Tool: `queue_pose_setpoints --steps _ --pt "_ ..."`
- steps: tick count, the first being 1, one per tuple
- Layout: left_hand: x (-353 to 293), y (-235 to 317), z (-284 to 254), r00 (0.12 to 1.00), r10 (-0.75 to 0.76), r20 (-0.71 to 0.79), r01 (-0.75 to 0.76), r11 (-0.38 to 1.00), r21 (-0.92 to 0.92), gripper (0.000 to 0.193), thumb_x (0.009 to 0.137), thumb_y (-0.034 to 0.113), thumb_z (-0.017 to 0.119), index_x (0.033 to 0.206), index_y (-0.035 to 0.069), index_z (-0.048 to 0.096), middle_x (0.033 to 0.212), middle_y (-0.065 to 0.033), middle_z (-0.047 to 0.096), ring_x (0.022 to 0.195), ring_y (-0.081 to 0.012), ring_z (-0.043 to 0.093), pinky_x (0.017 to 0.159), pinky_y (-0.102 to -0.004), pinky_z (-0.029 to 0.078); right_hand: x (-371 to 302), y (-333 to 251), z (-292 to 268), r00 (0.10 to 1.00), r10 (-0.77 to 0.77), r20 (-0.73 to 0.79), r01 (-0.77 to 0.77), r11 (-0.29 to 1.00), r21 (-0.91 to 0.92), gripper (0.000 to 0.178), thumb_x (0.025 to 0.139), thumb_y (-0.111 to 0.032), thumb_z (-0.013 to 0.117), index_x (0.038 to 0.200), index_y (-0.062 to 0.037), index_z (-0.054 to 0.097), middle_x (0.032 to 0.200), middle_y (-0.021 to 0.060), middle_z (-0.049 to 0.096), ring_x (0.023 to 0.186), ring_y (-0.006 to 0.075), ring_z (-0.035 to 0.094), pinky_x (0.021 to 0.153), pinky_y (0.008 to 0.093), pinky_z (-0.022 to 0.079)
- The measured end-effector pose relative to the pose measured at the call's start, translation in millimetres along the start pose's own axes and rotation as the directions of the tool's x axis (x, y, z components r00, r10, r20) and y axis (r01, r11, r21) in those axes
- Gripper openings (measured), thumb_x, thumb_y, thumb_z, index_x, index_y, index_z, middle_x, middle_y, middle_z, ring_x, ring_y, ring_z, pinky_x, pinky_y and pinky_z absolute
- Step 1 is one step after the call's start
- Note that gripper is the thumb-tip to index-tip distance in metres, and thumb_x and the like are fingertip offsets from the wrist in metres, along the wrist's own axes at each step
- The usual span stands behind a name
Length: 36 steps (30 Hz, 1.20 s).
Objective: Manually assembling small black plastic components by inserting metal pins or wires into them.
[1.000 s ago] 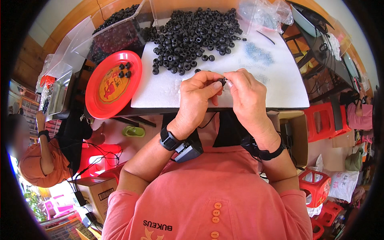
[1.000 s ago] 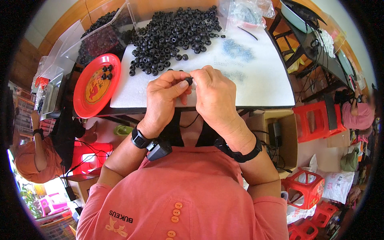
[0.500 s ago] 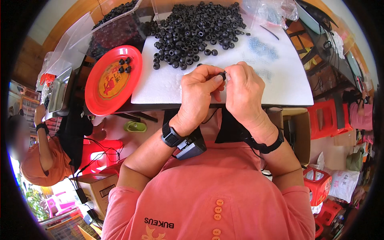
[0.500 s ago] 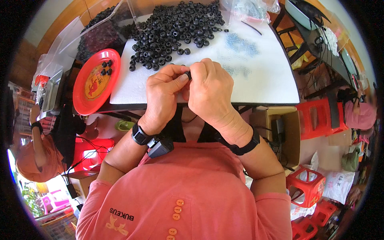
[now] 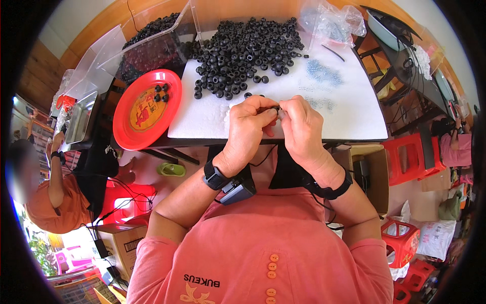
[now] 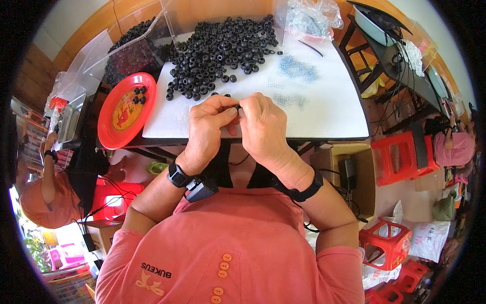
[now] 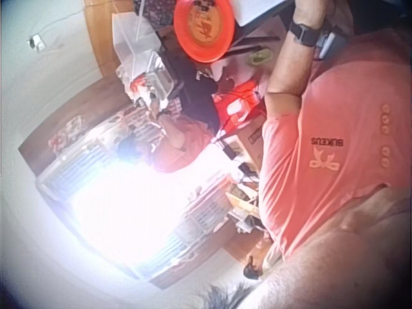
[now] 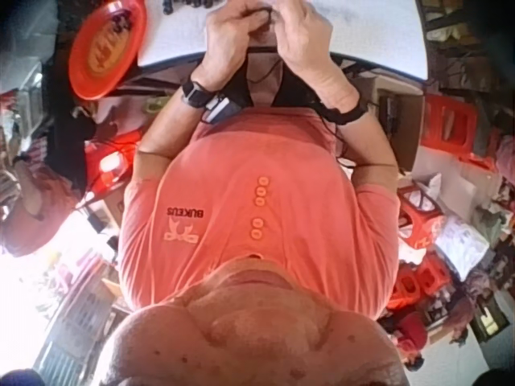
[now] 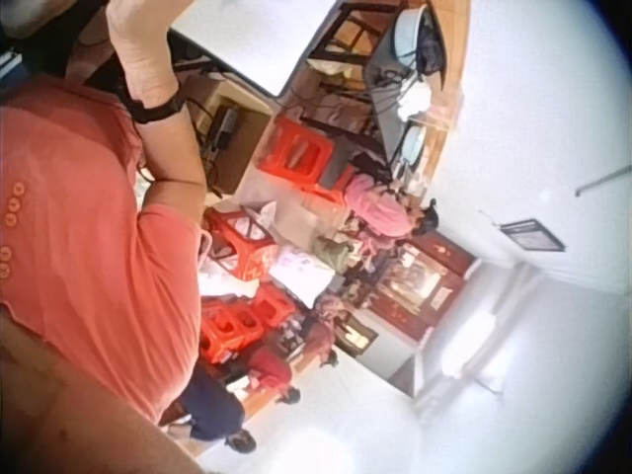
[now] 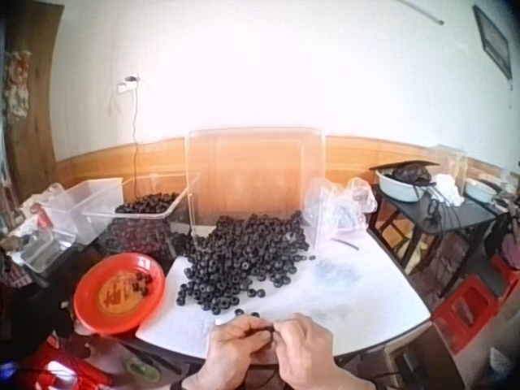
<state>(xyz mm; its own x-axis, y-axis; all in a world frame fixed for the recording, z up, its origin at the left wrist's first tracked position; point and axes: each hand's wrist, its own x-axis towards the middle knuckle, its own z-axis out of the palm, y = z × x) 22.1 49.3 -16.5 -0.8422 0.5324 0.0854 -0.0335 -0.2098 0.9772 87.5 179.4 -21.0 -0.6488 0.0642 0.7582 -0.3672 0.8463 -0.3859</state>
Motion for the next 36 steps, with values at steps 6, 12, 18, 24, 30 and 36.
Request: queue_pose_setpoints --steps 6,12,18,24,30,36 --pt "4.5 1.1 -6.0 0.998 -0.046 0.051 0.049 0.997 -0.058 0.014 0.088 -0.001 0.060 0.099 -0.007 0.066 0.085 -0.0094 0.068 0.073 -0.0143 0.063 0.063 -0.0266 0.051 -3.8 -3.4 1.1 0.999 0.050 -0.012 -0.049 0.999 0.011 0.026 0.070 0.002 0.063 0.093 -0.0029 0.052 0.081 0.0125 0.055 0.067 0.0333 0.057 0.058 0.0438 0.045" --pt "1.5 6.6 0.6 0.997 -0.071 0.012 0.071 0.997 -0.001 0.016 0.087 -0.002 0.062 0.100 -0.008 0.068 0.090 -0.0095 0.069 0.080 -0.0150 0.064 0.073 -0.0254 0.051 -6.3 -1.7 18.0 0.989 0.069 -0.130 -0.080 0.994 -0.078 0.030 0.067 -0.004 0.071 0.087 -0.0062 0.048 0.077 0.0109 0.053 0.064 0.0305 0.056 0.053 0.0415 0.044" --pt "-1.9 14.1 -0.6 0.995 -0.093 0.035 0.091 0.994 0.060 0.015 0.089 0.003 0.063 0.100 -0.006 0.069 0.087 -0.0072 0.069 0.074 -0.0127 0.062 0.068 -0.0250 0.050 -4.9 2.9 8.0 0.989 0.022 -0.144 -0.041 0.991 -0.126 0.030 0.066 -0.007 0.072 0.085 -0.0069 0.049 0.074 0.0091 0.052 0.063 0.0293 0.056 0.052 0.0402 0.044" --pt "9.6 12.6 -7.2 0.979 -0.061 0.195 -0.009 0.940 0.341 0.019 0.090 0.016 0.065 0.092 -0.002 0.070 0.075 -0.0031 0.067 0.063 -0.0089 0.057 0.056 -0.0236 0.045 3.6 6.8 -9.9 1.000 -0.004 -0.009 0.002 0.992 -0.126 0.027 0.067 -0.006 0.071 0.082 -0.0067 0.049 0.072 0.0083 0.052 0.062 0.0293 0.056 0.052 0.0403 0.044" --pt "10.7 2.5 -7.9 0.987 -0.079 0.141 0.065 0.993 0.103 0.015 0.088 0.013 0.065 0.085 -0.001 0.069 0.072 -0.0027 0.064 0.061 -0.0077 0.053 0.055 -0.0228 0.042 1.4 4.5 5.8 0.998 0.002 -0.066 -0.005 0.998 -0.055 0.024 0.069 -0.004 0.068 0.078 -0.0067 0.046 0.068 0.0091 0.052 0.060 0.0306 0.057 0.050 0.0421 0.044" --pt "3.9 6.6 -8.7 0.979 -0.128 0.161 0.118 0.990 0.074 0.013 0.091 0.008 0.063 0.093 -0.003 0.069 0.080 -0.0036 0.065 0.067 -0.0084 0.058 0.061 -0.0216 0.047 -7.5 -2.8 12.0 0.987 0.034 -0.160 -0.043 0.997 -0.058 0.023 0.071 -0.001 0.066 0.077 -0.0070 0.045 0.068 0.0094 0.052 0.060 0.0305 0.057 0.049 0.0417 0.043"
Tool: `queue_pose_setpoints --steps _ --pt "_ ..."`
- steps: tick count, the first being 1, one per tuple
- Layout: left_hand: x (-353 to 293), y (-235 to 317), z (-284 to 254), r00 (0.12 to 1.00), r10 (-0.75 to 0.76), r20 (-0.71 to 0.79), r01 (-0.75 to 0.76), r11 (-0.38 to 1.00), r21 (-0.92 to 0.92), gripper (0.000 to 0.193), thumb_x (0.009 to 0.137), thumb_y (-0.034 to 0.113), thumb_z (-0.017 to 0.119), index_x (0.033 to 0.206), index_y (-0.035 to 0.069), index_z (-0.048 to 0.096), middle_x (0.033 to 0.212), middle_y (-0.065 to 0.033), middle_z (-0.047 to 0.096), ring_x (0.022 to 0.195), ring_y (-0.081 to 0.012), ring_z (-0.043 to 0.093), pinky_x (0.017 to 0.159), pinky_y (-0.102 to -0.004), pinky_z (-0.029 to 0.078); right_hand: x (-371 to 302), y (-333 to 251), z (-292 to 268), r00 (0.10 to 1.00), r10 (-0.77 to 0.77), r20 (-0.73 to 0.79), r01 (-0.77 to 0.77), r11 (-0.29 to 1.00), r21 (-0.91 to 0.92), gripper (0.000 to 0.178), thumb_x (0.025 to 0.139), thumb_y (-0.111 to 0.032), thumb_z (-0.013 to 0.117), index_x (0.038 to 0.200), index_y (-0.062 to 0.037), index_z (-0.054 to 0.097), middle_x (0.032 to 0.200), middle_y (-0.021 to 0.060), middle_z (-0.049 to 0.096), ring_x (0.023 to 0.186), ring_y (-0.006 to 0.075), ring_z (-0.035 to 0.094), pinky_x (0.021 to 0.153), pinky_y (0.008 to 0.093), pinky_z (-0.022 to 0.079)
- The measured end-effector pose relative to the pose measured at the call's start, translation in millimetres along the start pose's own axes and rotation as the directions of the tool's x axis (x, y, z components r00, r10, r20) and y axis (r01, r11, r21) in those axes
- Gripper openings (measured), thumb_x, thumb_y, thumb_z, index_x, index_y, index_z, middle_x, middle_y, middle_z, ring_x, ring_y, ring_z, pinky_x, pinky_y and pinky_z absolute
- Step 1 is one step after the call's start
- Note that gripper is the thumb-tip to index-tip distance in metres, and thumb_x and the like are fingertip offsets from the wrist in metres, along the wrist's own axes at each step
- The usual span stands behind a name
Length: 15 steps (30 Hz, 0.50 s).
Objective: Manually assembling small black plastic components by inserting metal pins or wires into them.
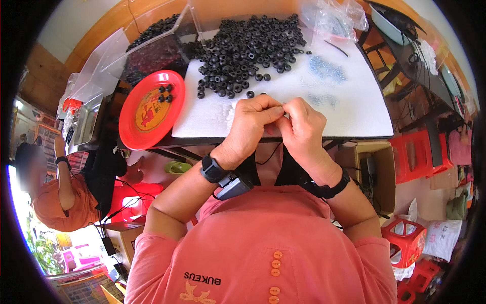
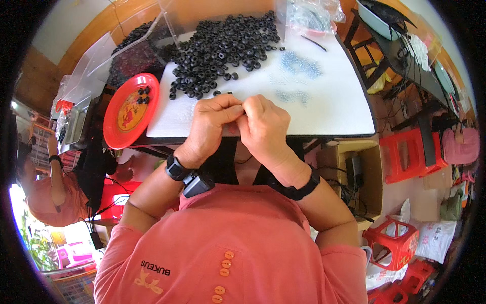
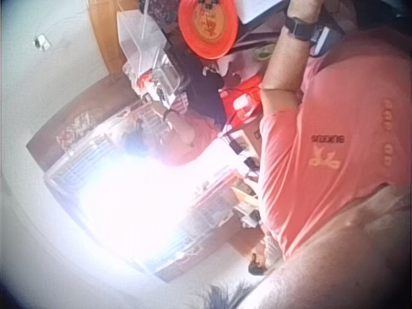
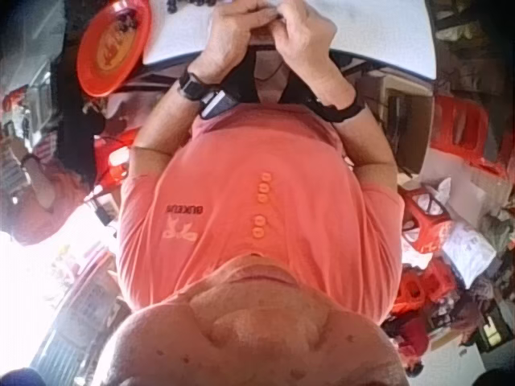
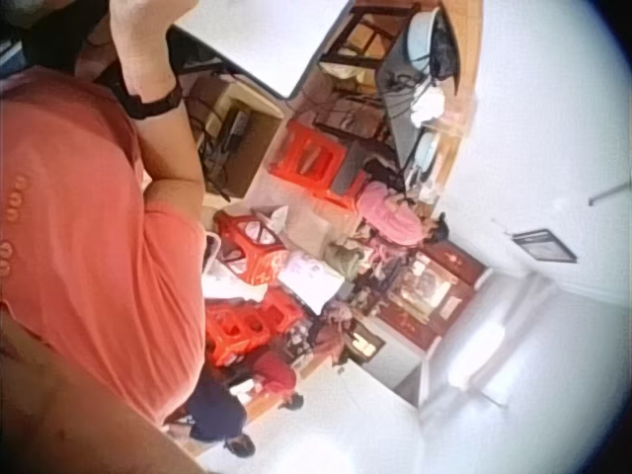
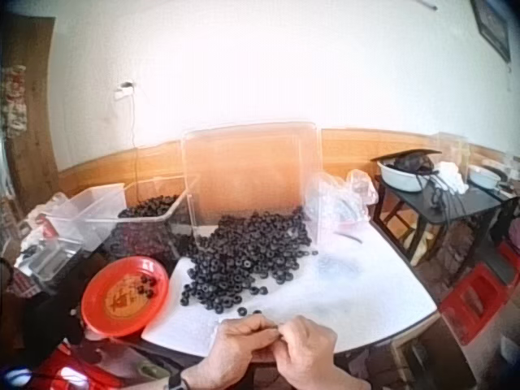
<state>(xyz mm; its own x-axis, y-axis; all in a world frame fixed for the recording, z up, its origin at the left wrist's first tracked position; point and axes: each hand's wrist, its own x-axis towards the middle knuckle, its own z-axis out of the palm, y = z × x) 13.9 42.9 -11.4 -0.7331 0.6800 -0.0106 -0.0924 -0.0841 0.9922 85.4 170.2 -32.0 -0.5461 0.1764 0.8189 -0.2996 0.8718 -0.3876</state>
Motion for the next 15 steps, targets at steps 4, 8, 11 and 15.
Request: queue_pose_setpoints --steps 4,8,11,15 --pt "-10.5 3.4 0.5 0.998 0.060 -0.034 -0.060 0.998 0.012 0.014 0.090 0.009 0.063 0.094 -0.003 0.069 0.079 -0.0056 0.066 0.067 -0.0120 0.061 0.062 -0.0241 0.048 4.2 -9.2 -20.4 0.996 -0.045 0.080 0.042 0.998 0.044 0.023 0.072 -0.001 0.070 0.090 -0.0040 0.056 0.070 0.0084 0.054 0.056 0.0278 0.054 0.049 0.0396 0.042" --pt "-35.4 43.0 -34.0 0.948 0.252 -0.194 -0.209 0.953 0.217 0.017 0.088 0.008 0.063 0.094 -0.006 0.069 0.081 -0.0101 0.068 0.065 -0.0135 0.060 0.060 -0.0254 0.047 -1.3 -20.6 -61.6 0.984 -0.164 0.074 0.152 0.977 0.151 0.020 0.074 -0.003 0.075 0.087 -0.0031 0.059 0.066 0.0061 0.051 0.054 0.0245 0.050 0.050 0.0343 0.039" --pt "-39.9 64.6 -93.5 0.847 0.386 -0.364 -0.188 0.860 0.475 0.021 0.083 0.008 0.067 0.097 -0.007 0.070 0.083 -0.0084 0.069 0.068 -0.0129 0.061 0.063 -0.0244 0.048 -24.8 -8.1 -83.7 0.965 -0.154 0.210 0.115 0.975 0.190 0.016 0.075 -0.006 0.075 0.081 -0.0056 0.059 0.064 0.0068 0.053 0.053 0.0258 0.052 0.050 0.0355 0.040" --pt "-45.1 67.6 -153.8 0.721 0.586 -0.371 -0.023 0.555 0.832 0.019 0.082 0.007 0.069 0.100 0.000 0.072 0.085 -0.0037 0.069 0.078 -0.0112 0.063 0.074 -0.0221 0.048 -62.8 27.2 -72.0 0.807 0.111 0.580 -0.065 0.993 -0.101 0.011 0.080 -0.012 0.070 0.084 -0.0055 0.063 0.072 0.0126 0.062 0.063 0.0320 0.060 0.056 0.0422 0.046"
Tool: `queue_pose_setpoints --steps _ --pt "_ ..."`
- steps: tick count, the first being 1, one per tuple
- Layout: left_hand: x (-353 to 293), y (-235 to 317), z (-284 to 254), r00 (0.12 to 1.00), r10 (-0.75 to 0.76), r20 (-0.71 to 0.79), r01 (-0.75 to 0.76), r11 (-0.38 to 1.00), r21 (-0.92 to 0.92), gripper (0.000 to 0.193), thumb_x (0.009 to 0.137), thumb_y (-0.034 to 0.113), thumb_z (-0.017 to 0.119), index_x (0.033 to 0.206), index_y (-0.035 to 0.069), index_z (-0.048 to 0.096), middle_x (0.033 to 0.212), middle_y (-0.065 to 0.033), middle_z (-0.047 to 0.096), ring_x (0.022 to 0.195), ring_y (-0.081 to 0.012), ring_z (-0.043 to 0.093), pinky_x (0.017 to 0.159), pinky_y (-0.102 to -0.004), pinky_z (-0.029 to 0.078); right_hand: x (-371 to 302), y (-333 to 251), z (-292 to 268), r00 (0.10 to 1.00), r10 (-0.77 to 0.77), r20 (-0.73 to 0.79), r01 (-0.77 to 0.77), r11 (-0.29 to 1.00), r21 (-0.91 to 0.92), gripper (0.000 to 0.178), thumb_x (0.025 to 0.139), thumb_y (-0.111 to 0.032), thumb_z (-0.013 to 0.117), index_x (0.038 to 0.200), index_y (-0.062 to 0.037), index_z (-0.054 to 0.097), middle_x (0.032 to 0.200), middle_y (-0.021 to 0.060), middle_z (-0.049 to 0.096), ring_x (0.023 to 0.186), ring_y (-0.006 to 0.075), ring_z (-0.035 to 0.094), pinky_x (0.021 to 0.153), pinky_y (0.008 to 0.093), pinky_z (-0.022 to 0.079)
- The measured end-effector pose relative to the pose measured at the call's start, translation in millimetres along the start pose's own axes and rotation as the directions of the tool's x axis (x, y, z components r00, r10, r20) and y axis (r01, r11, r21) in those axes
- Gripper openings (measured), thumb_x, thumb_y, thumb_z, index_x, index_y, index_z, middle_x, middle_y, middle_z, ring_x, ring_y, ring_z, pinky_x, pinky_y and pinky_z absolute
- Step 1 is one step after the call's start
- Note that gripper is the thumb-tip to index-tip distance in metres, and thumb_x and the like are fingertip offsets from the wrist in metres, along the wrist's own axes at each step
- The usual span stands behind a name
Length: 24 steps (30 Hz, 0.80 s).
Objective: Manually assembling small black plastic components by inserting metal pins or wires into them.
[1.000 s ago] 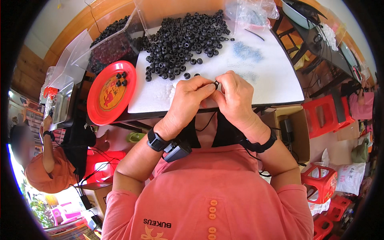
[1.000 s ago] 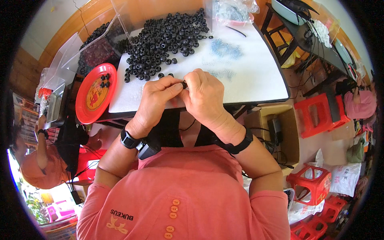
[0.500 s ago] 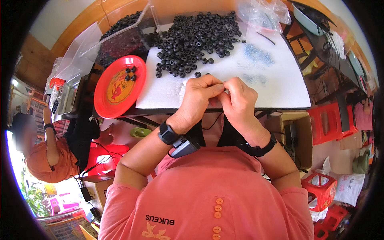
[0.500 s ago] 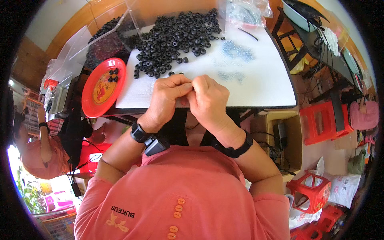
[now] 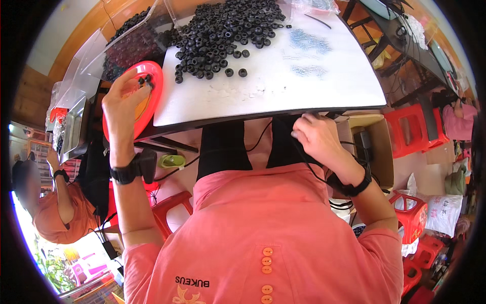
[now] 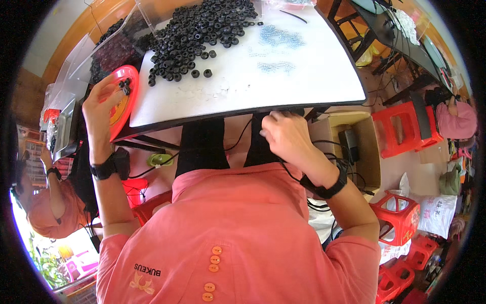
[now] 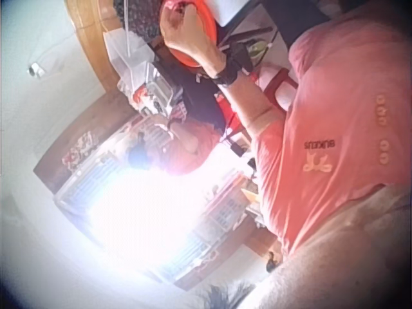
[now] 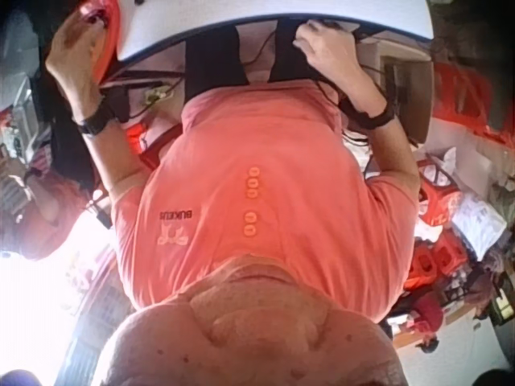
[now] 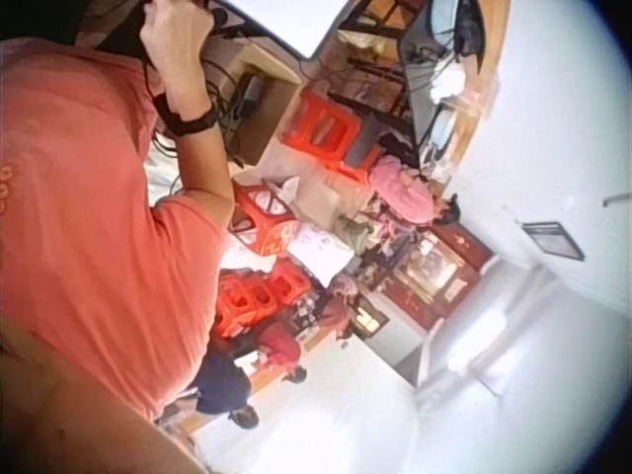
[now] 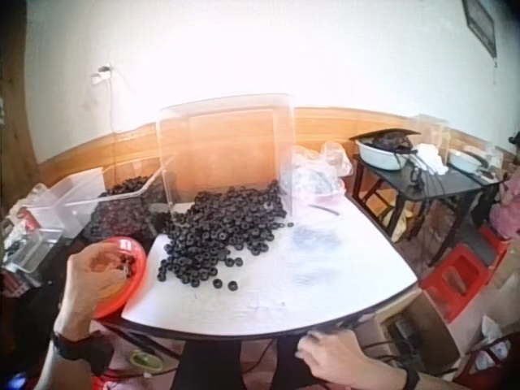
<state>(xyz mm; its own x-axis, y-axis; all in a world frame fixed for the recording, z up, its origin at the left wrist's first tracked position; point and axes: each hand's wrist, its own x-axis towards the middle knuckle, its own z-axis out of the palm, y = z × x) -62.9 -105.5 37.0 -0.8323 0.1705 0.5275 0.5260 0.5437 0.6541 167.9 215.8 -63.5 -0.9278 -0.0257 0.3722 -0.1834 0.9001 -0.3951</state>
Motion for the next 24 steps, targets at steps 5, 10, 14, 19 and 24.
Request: queue_pose_setpoints --steps 5,10,14,19,24 --pt "-57.5 68.0 -14.0 0.812 -0.131 0.568 0.304 0.927 -0.221 0.010 0.078 0.009 0.065 0.075 -0.001 0.066 0.075 -0.0039 0.061 0.066 -0.0107 0.054 0.061 -0.0257 0.040 14.5 43.8 33.9 0.917 0.385 0.109 -0.347 0.901 -0.261 0.027 0.081 -0.017 0.068 0.102 -0.0007 0.068 0.095 0.0232 0.066 0.092 0.0420 0.063 0.079 0.0493 0.050" --pt "-115.7 16.3 44.1 0.415 0.071 0.907 0.251 0.949 -0.190 0.025 0.077 0.017 0.076 0.090 -0.002 0.068 0.084 -0.0080 0.063 0.077 -0.0196 0.061 0.069 -0.0304 0.047 27.0 41.7 64.7 0.919 0.296 0.261 -0.239 0.943 -0.230 0.031 0.080 -0.014 0.064 0.107 0.0011 0.068 0.104 0.0241 0.067 0.104 0.0388 0.063 0.087 0.0495 0.049" --pt "-149.7 -52.8 90.7 0.580 0.176 0.796 -0.213 0.975 -0.061 0.036 0.067 0.018 0.079 0.097 0.001 0.067 0.093 -0.0128 0.063 0.084 -0.0308 0.062 0.075 -0.0392 0.051 15.0 40.8 89.7 0.873 0.262 0.413 -0.080 0.910 -0.408 0.021 0.081 -0.012 0.058 0.094 0.0010 0.069 0.096 0.0216 0.070 0.094 0.0340 0.068 0.078 0.0493 0.053" --pt "-162.2 -72.3 79.3 0.580 -0.054 0.813 0.148 0.988 -0.040 0.039 0.066 -0.001 0.074 0.104 0.001 0.067 0.069 -0.0043 0.052 0.064 -0.0139 0.051 0.060 -0.0285 0.044 11.8 46.9 110.5 0.884 0.234 0.404 -0.095 0.937 -0.336 0.018 0.081 -0.010 0.056 0.088 0.0024 0.067 0.091 0.0227 0.070 0.087 0.0347 0.070 0.071 0.0480 0.055" --pt "-132.8 -73.8 32.1 0.323 -0.175 0.930 0.505 0.863 -0.013 0.035 0.072 -0.008 0.067 0.106 0.000 0.071 0.071 0.0040 0.055 0.064 -0.0051 0.050 0.059 -0.0224 0.042 -9.7 33.1 39.9 0.865 0.298 0.404 -0.226 0.949 -0.218 0.018 0.079 -0.005 0.056 0.092 0.0019 0.064 0.082 0.0219 0.069 0.081 0.0390 0.068 0.066 0.0489 0.052"
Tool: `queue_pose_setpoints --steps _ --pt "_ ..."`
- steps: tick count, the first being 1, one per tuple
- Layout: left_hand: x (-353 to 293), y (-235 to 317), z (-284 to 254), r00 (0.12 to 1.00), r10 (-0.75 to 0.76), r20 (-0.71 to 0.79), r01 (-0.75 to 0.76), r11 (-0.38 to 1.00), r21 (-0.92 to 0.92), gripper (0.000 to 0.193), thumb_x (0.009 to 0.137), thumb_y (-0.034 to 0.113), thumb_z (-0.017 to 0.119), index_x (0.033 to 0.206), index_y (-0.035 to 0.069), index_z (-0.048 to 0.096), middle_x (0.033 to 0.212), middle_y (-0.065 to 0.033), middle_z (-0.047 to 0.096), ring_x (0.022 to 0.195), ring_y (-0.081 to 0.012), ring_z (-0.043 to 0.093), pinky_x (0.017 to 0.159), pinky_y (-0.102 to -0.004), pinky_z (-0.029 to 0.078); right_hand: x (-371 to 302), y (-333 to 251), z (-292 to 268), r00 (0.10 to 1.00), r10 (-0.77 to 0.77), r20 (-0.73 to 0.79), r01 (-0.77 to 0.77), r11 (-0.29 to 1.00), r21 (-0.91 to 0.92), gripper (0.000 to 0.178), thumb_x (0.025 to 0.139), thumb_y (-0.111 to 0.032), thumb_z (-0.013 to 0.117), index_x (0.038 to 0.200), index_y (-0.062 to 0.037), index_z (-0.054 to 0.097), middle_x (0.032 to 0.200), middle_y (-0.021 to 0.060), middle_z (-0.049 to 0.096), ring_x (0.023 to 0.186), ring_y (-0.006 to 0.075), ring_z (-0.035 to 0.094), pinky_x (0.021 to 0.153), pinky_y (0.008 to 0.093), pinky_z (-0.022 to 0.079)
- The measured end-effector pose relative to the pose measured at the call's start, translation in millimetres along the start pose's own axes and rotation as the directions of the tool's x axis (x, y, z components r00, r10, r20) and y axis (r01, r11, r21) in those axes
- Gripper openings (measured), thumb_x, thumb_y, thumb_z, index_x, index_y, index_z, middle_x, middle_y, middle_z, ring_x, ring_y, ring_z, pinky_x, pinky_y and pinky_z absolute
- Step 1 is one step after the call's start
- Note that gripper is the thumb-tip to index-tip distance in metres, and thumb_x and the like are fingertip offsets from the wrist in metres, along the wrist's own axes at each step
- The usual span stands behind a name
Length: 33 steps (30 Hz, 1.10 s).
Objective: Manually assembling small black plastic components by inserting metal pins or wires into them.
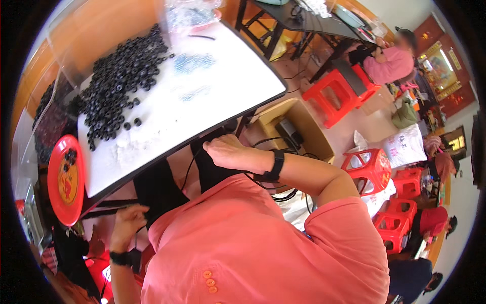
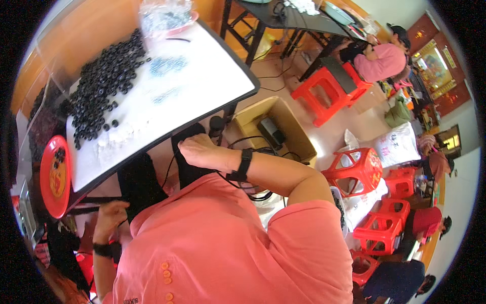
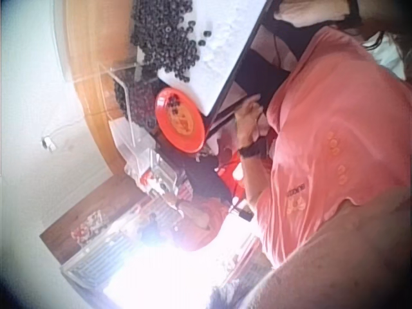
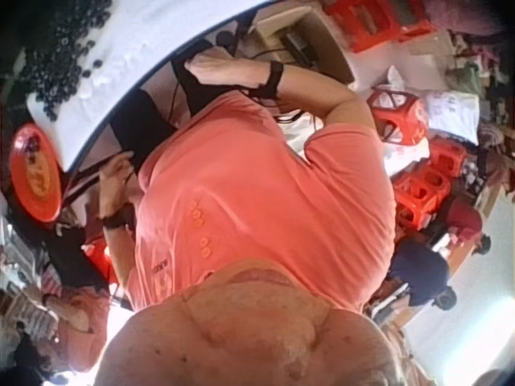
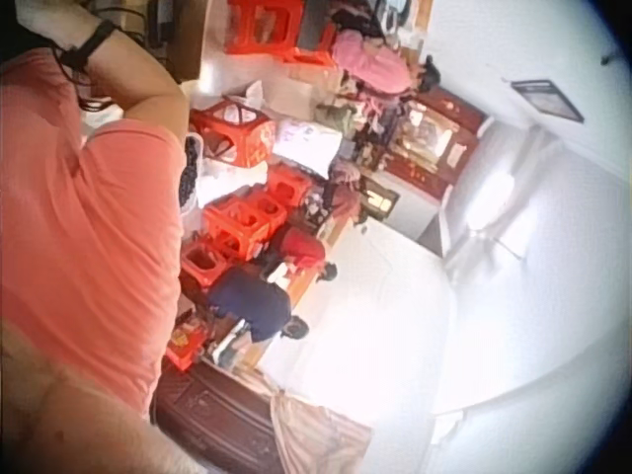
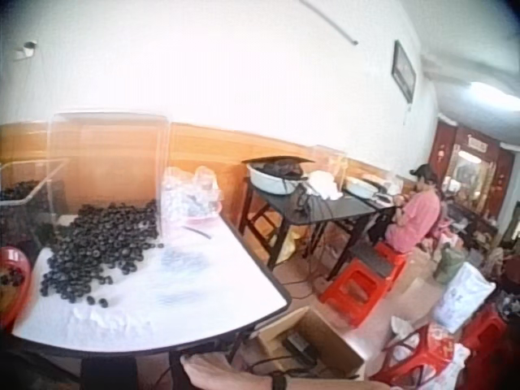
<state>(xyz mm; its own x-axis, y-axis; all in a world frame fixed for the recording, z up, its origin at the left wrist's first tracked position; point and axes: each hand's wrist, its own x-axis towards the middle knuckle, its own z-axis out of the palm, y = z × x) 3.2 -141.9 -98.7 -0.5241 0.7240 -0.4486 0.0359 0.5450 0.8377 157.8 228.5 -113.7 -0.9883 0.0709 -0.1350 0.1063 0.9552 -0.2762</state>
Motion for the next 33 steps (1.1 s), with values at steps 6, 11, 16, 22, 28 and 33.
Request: queue_pose_setpoints --steps 6,11,16,22,28,33 --pt "-25.5 -27.3 -12.3 0.990 -0.111 0.091 0.124 0.982 -0.143 0.029 0.076 -0.001 0.067 0.106 -0.002 0.070 0.073 0.0006 0.058 0.060 -0.0080 0.052 0.053 -0.0225 0.041 -49.9 15.7 -40.8 0.984 -0.080 0.159 0.010 0.916 0.401 0.035 0.071 -0.002 0.067 0.106 0.0000 0.067 0.073 0.0123 0.063 0.070 0.0268 0.062 0.061 0.0396 0.048" --pt "-52.2 -93.4 -97.4 0.932 -0.173 0.319 0.272 0.915 -0.298 0.021 0.079 0.012 0.067 0.097 0.002 0.070 0.080 -0.0051 0.065 0.071 -0.0160 0.062 0.057 -0.0289 0.047 -86.4 20.2 -75.9 0.916 -0.122 0.383 -0.211 0.665 0.716 0.043 0.069 0.001 0.071 0.111 0.0004 0.066 0.061 0.0009 0.053 0.056 0.0108 0.049 0.054 0.0291 0.041" --pt "-53.5 -129.6 -118.9 0.959 -0.132 0.253 0.177 0.970 -0.165 0.023 0.077 0.011 0.069 0.099 0.002 0.071 0.082 -0.0059 0.066 0.072 -0.0157 0.062 0.059 -0.0293 0.048 -111.0 25.8 -54.7 0.858 -0.214 0.467 -0.314 0.502 0.806 0.039 0.071 -0.007 0.074 0.109 -0.0010 0.067 0.066 -0.0007 0.058 0.064 0.0053 0.053 0.055 0.0267 0.041" --pt "-14.4 -28.5 -34.4 0.985 -0.058 0.160 0.048 0.997 0.063 0.027 0.074 0.010 0.071 0.100 0.001 0.071 0.084 -0.0070 0.068 0.072 -0.0153 0.063 0.062 -0.0300 0.050 -105.5 12.4 -12.7 0.877 -0.008 0.481 -0.254 0.841 0.477 0.031 0.075 -0.022 0.074 0.098 -0.0033 0.064 0.076 0.0105 0.063 0.075 0.0282 0.064 0.063 0.0393 0.047" --pt "-23.6 -14.2 -2.1 0.997 0.014 0.070 -0.034 0.955 0.296 0.032 0.071 0.008 0.074 0.102 0.000 0.071 0.087 -0.0082 0.069 0.073 -0.0148 0.063 0.065 -0.0306 0.051 -104.2 17.1 -19.4 0.892 -0.140 0.429 -0.084 0.883 0.461 0.035 0.077 -0.032 0.072 0.099 -0.0065 0.064 0.083 0.0124 0.067 0.081 0.0292 0.065 0.069 0.0401 0.049" --pt "-39.0 -50.5 -3.2 0.995 -0.008 -0.095 0.055 0.866 0.497 0.035 0.069 0.007 0.076 0.103 -0.001 0.071 0.089 -0.0092 0.070 0.074 -0.0144 0.063 0.067 -0.0312 0.052 -101.0 14.0 -8.0 0.873 -0.149 0.464 -0.049 0.920 0.389 0.032 0.081 -0.033 0.068 0.099 -0.0069 0.064 0.088 0.0136 0.070 0.082 0.0333 0.067 0.070 0.0419 0.050"
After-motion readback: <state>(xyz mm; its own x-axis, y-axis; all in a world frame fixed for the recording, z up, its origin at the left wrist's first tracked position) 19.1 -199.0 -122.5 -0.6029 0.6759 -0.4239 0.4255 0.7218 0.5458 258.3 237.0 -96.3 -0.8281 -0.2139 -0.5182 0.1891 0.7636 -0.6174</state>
